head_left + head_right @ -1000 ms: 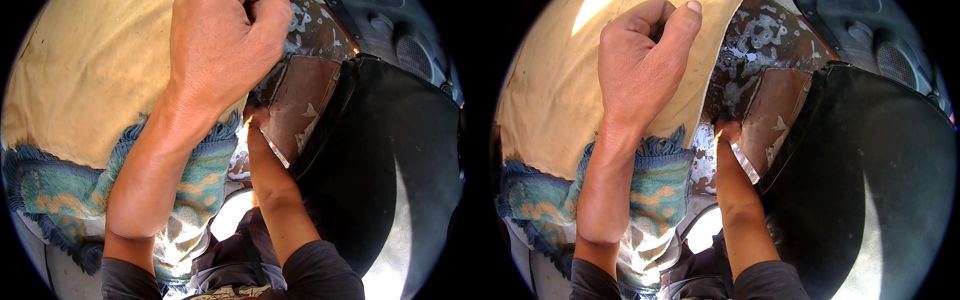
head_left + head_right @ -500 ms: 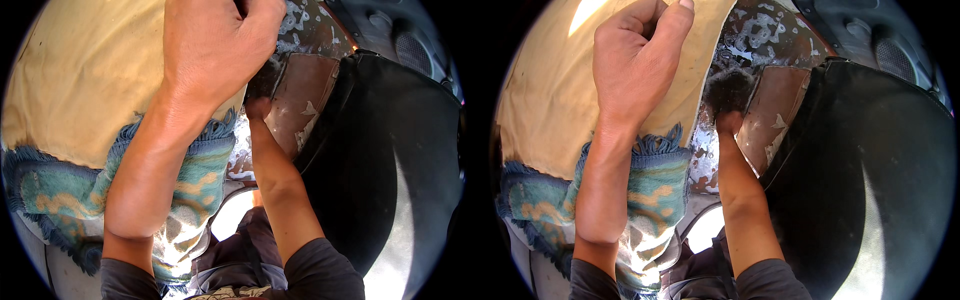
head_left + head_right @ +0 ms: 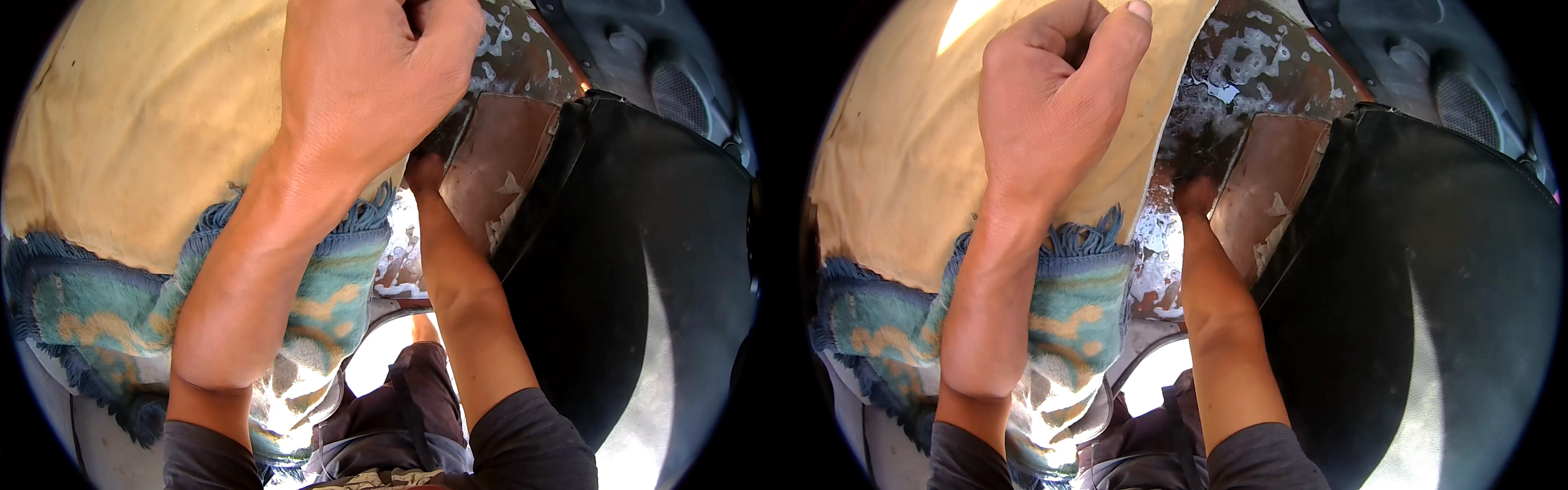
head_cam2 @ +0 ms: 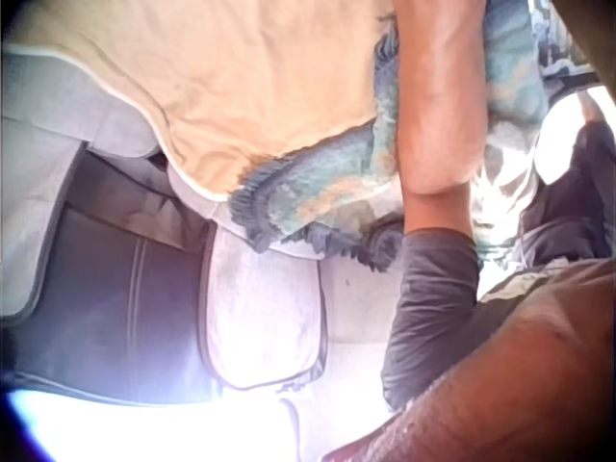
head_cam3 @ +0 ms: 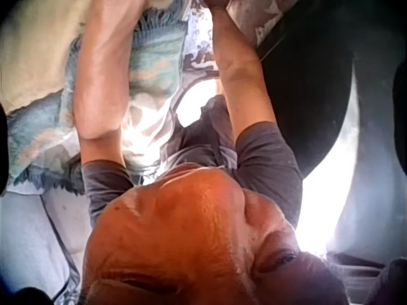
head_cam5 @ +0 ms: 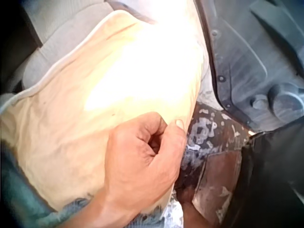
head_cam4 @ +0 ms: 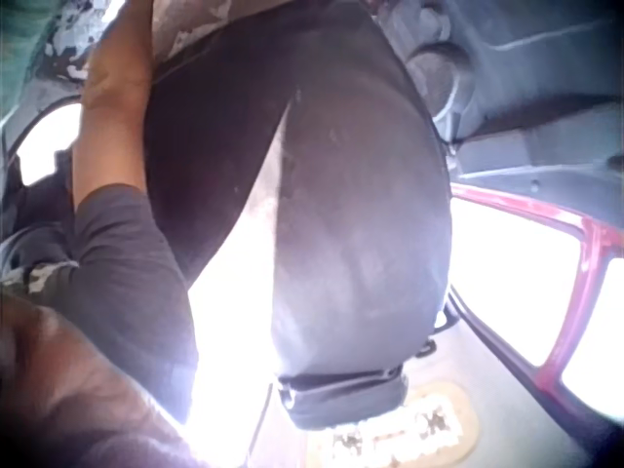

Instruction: The person scrapes and wipes the floor area behind the front passenger seat of a car using a scraper tool and a cloth. They remove debris and residue from the carpet and surrounding trim, then wipe the cleaned area with a cloth.

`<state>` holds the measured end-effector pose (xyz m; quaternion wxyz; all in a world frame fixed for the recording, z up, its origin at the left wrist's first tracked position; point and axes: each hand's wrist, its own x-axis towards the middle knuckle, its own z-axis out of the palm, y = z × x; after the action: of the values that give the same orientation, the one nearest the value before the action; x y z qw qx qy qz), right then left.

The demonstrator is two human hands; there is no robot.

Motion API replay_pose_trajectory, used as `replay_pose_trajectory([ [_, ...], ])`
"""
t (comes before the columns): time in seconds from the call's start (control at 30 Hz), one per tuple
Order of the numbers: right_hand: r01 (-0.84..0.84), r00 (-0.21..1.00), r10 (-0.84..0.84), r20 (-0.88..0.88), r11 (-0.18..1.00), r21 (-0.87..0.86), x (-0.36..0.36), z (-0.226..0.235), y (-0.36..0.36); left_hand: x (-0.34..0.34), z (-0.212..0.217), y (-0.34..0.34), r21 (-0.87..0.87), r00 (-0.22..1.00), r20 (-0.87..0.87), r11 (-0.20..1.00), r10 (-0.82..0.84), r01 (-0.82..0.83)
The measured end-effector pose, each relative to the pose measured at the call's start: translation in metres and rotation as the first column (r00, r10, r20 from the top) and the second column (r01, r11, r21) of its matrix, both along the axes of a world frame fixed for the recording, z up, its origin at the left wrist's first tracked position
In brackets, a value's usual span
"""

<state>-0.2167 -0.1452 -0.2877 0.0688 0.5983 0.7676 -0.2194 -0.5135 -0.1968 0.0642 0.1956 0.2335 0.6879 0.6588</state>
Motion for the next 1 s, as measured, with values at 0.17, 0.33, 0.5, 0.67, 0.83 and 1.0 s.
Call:
replay_pose_trajectory([
  [0.17,0.014,1.0,-0.014,-0.006,0.998,0.054,-0.006,0.025,-0.014,0.0,0.004,-0.002,-0.048,0.997,0.06,0.998,0.043,-0.04],
  [0.33,-0.168,0.983,0.172,0.07,0.984,-0.061,0.005,0.004,-0.024,0.0,0.009,-0.002,-0.073,0.999,-0.027,0.997,0.037,-0.039],
  [0.5,0.091,0.985,-0.091,-0.148,0.996,-0.013,0.021,0.004,-0.07,0.003,0.005,0.001,-0.088,0.992,-0.106,0.993,0.065,-0.074],
  [0.67,0.224,0.971,-0.229,-0.075,0.972,-0.068,0.005,0.018,-0.083,-0.001,0.01,-0.005,-0.089,1.0,-0.008,0.996,0.029,-0.03],
  [0.83,0.301,0.954,-0.301,0.005,0.953,0.021,0.005,0.027,-0.09,0.0,0.009,-0.003,-0.079,0.998,-0.055,0.996,0.031,-0.035],
  [1.0,0.384,0.923,-0.382,0.046,0.922,-0.05,-0.009,0.038,-0.086,-0.002,0.005,-0.005,-0.077,0.996,-0.087,0.997,0.023,-0.03],
])
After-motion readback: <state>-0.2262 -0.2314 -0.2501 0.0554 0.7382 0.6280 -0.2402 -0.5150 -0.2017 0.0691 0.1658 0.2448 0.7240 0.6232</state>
